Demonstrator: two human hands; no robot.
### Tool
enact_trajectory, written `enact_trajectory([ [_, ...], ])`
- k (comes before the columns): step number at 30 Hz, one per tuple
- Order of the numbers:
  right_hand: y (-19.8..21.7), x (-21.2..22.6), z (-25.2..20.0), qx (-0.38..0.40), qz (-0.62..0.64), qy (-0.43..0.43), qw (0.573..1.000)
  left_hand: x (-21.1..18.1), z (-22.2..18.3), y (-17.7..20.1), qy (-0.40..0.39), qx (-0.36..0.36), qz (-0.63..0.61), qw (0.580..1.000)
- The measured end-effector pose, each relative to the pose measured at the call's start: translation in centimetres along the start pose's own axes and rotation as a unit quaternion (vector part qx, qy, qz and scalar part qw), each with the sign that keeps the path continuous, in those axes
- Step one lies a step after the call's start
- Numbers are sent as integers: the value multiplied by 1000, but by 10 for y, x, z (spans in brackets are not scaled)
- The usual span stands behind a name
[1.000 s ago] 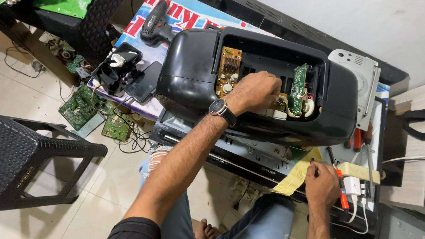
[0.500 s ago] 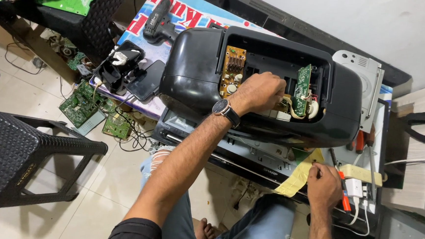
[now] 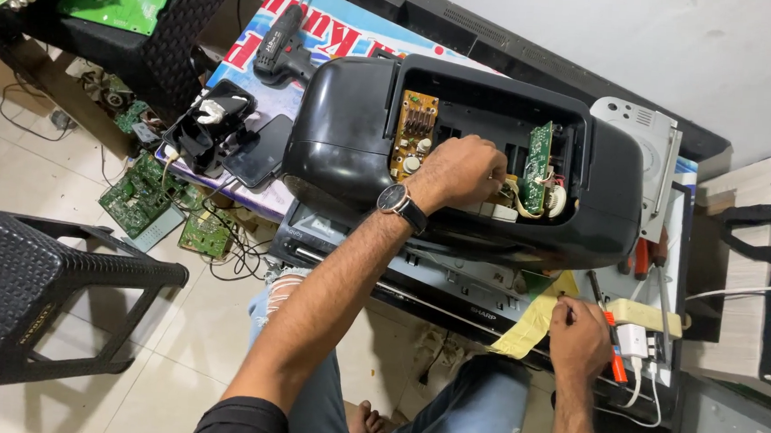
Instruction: Removing internal circuit boards and components from a black electronic device using a screwdriver
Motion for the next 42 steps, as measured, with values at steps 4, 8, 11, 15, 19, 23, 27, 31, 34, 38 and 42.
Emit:
enact_trajectory([
  [4, 20, 13, -2, 16, 81, 24, 996, 0, 1, 0, 1, -3, 6, 1000],
  [8, 108, 65, 4, -9, 293, 102, 951, -9, -5, 13, -6, -33, -9, 999],
  [11, 164, 94, 13, -147, 263, 178, 937, -2, -2, 2, 5, 7, 1, 1000],
  [15, 207, 180, 31, -156, 214, 336, 904, -1, -1, 2, 10, 3, 2, 1000],
  [19, 176, 215, 39, -137, 129, 336, 923, 2, -2, 1, 11, 1, 7, 1000],
  [23, 176, 225, 34, -111, 130, 292, 941, 2, -4, 3, 22, -9, 14, 1000],
  [27, 163, 220, 53, -85, 117, 247, 958, 3, -2, -2, 17, -9, 20, 1000],
  [31, 166, 219, 55, -111, 168, 249, 947, 4, -3, 0, 16, -14, 3, 1000],
  [34, 161, 216, 48, -104, 207, 236, 944, 2, -5, 2, 16, -13, -1, 1000],
  [38, 156, 214, 53, -98, 198, 228, 948, 1, -6, 3, 11, -22, 5, 1000],
  [42, 157, 214, 53, -105, 194, 225, 949, -1, -6, 5, 9, -24, 10, 1000],
])
Point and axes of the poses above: each hand's wrist, its own z-axis towards the middle knuckle, its own y-axis out of the back of the hand, x = y × z, the point moved 10 cm from there along z, towards the middle knuckle, and after that the axes turned 11 degrees about x, right-handed, at the moved point
